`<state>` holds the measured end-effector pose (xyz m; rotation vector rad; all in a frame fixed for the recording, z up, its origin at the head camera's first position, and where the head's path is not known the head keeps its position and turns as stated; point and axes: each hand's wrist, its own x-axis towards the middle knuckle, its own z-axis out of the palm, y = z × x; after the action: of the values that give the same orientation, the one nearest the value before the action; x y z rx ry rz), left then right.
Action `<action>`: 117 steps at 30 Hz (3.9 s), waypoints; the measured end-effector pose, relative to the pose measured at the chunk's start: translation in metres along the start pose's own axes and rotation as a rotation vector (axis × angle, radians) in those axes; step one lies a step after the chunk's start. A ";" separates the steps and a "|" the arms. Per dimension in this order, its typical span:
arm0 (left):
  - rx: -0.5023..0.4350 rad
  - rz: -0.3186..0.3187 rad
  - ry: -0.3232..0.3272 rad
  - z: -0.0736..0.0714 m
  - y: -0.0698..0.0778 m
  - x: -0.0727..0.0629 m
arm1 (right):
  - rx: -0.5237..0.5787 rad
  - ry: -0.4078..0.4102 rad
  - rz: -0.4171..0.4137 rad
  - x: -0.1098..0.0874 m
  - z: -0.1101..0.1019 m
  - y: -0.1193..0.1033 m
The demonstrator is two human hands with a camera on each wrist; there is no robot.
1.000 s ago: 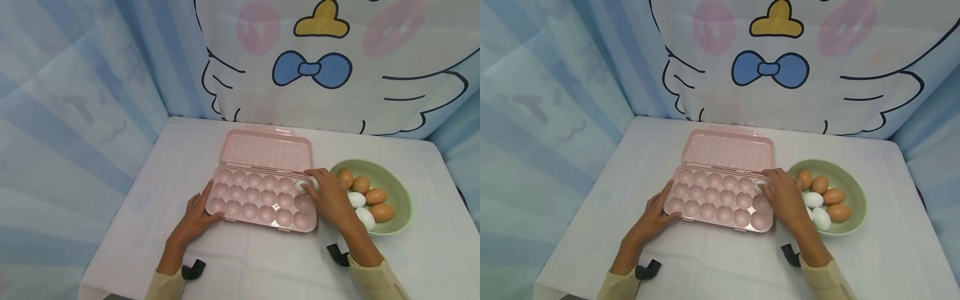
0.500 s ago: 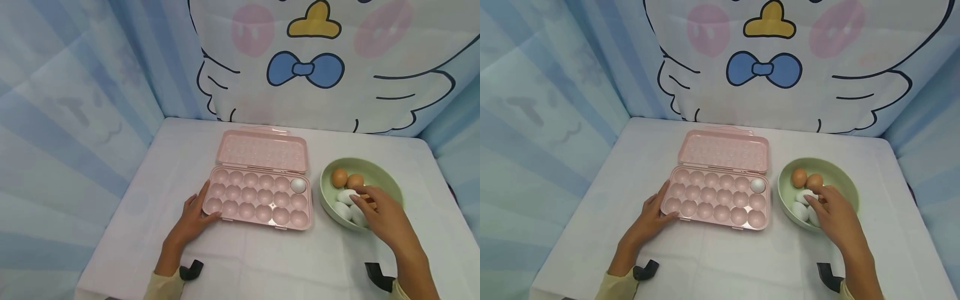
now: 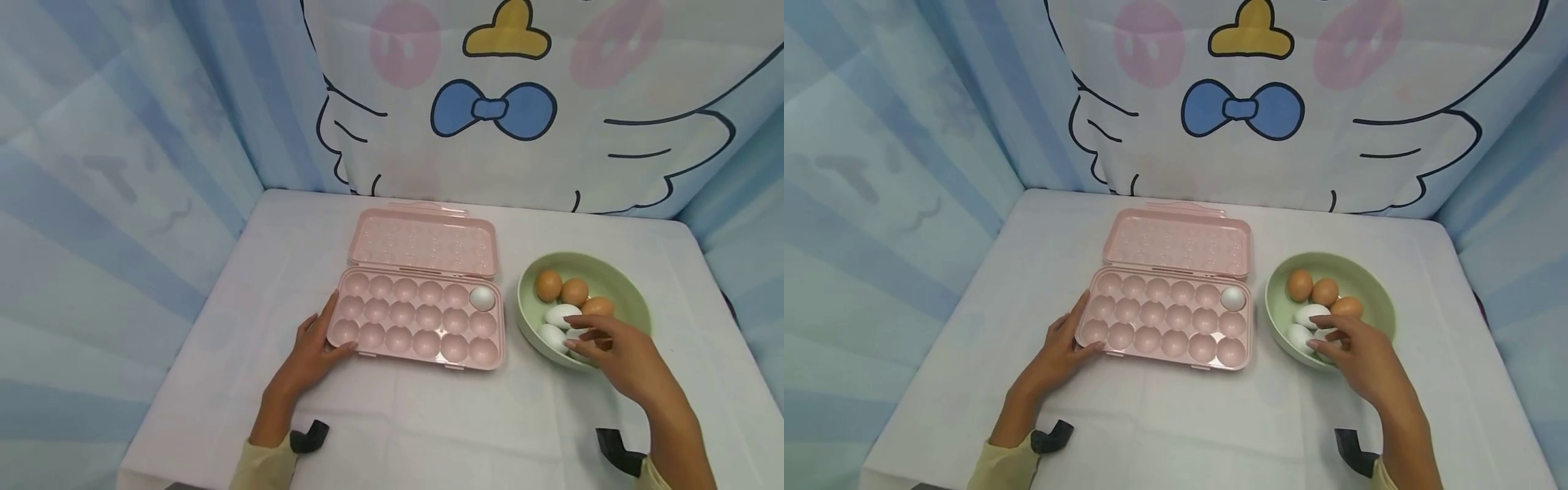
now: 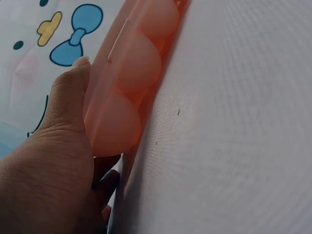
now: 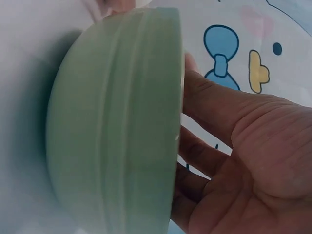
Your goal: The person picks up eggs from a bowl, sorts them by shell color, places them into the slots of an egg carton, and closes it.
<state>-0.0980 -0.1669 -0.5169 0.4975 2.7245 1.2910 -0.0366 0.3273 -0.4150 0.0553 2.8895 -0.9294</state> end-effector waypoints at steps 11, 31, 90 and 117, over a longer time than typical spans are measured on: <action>-0.005 0.004 0.000 0.000 0.001 0.000 | -0.014 -0.037 -0.022 0.014 -0.001 -0.004; -0.008 -0.010 -0.013 -0.001 -0.001 0.001 | 0.164 -0.120 -0.046 0.043 0.026 -0.021; 0.018 -0.051 -0.018 -0.001 0.000 0.001 | 0.579 0.228 -0.288 0.072 0.091 -0.096; 0.015 -0.089 -0.026 -0.001 0.001 0.000 | 0.523 0.272 -0.275 0.102 0.127 -0.079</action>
<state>-0.0982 -0.1672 -0.5151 0.3862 2.7030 1.2352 -0.1318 0.1890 -0.4834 -0.1940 2.8391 -1.8378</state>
